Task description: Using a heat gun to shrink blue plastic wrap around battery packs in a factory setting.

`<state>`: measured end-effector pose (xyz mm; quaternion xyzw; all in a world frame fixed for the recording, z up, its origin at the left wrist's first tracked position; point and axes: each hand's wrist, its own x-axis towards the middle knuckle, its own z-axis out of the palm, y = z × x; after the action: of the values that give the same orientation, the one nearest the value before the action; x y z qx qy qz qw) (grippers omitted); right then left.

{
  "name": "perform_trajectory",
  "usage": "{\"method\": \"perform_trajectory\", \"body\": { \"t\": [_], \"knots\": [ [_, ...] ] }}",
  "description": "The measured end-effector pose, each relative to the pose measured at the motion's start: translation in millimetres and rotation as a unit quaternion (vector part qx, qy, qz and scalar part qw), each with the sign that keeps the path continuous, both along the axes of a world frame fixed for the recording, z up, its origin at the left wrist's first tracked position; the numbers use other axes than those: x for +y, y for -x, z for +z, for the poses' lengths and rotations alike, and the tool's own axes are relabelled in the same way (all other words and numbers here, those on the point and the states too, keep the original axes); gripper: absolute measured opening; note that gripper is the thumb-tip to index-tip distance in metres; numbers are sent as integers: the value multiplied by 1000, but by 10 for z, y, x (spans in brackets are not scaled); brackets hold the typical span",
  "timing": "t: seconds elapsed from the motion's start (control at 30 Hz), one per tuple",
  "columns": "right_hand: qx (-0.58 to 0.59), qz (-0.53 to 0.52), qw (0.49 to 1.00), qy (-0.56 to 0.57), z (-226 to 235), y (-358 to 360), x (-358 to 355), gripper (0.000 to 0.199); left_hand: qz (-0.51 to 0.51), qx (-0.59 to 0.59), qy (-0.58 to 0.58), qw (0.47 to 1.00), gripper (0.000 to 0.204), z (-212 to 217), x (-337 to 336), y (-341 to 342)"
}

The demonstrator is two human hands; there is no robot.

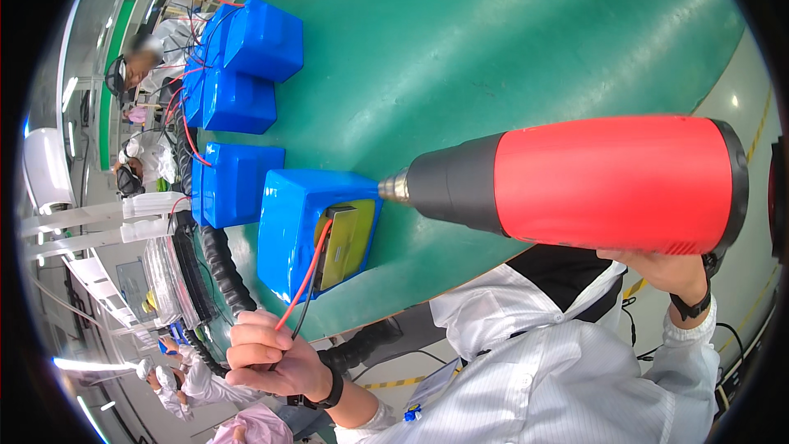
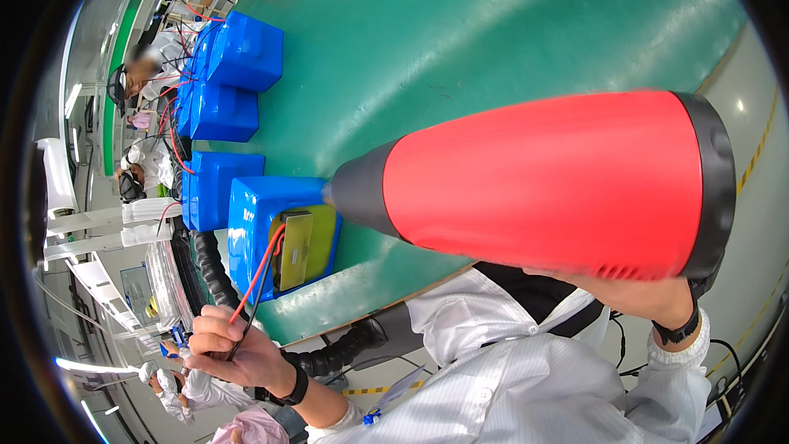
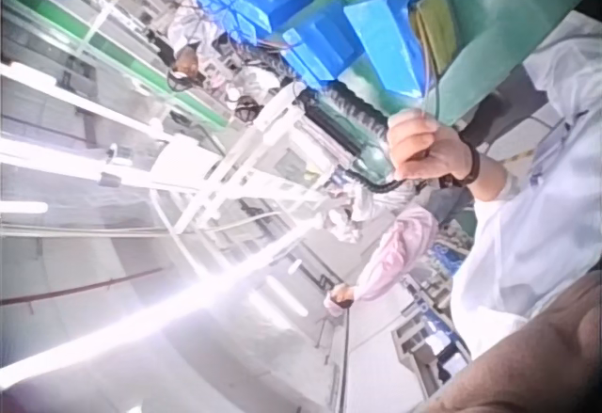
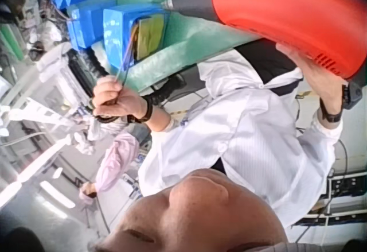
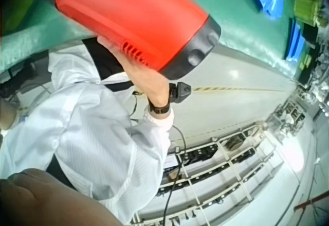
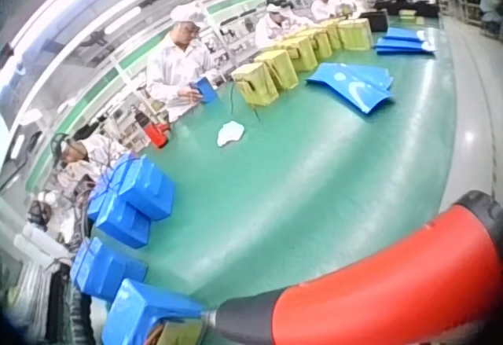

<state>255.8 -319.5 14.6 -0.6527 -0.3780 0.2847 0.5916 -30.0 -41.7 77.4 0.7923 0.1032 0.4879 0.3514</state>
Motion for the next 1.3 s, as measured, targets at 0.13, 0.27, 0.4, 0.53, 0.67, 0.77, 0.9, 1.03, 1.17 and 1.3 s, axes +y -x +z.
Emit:
{"method": "perform_trajectory", "body": {
  "t": [0.13,0.27,0.4,0.53,0.67,0.77,0.9,1.03,1.17,1.3],
  "knots": [
    [69,22,997,-4,-91,-8,-44,44,10,8,-3,1000,53,31,6,-40],
    [249,71,965,-31,-183,-41,-220,49,-20,25,-10,999,53,84,54,-58],
    [445,142,879,-99,-292,-77,-338,54,0,109,-92,990,50,149,162,-107],
    [263,162,949,69,-168,-133,-141,53,33,325,-135,936,52,309,274,-259],
    [-106,175,954,219,-282,-140,-240,50,1,406,-165,899,55,399,442,-512],
    [-53,23,995,79,-295,-50,-122,48,-39,448,-153,880,56,469,532,-685],
    [-26,-47,998,36,-336,49,-61,48,-37,501,-141,853,57,535,555,-755],
    [-124,-19,991,36,-316,11,-112,50,-35,506,-122,853,57,528,629,-703],
    [-258,24,965,43,-326,-84,-270,52,-31,498,-100,861,56,525,638,-694],
    [-113,-16,988,102,-413,87,-288,50,-34,494,-96,863,54,513,622,-669]
  ]
}}
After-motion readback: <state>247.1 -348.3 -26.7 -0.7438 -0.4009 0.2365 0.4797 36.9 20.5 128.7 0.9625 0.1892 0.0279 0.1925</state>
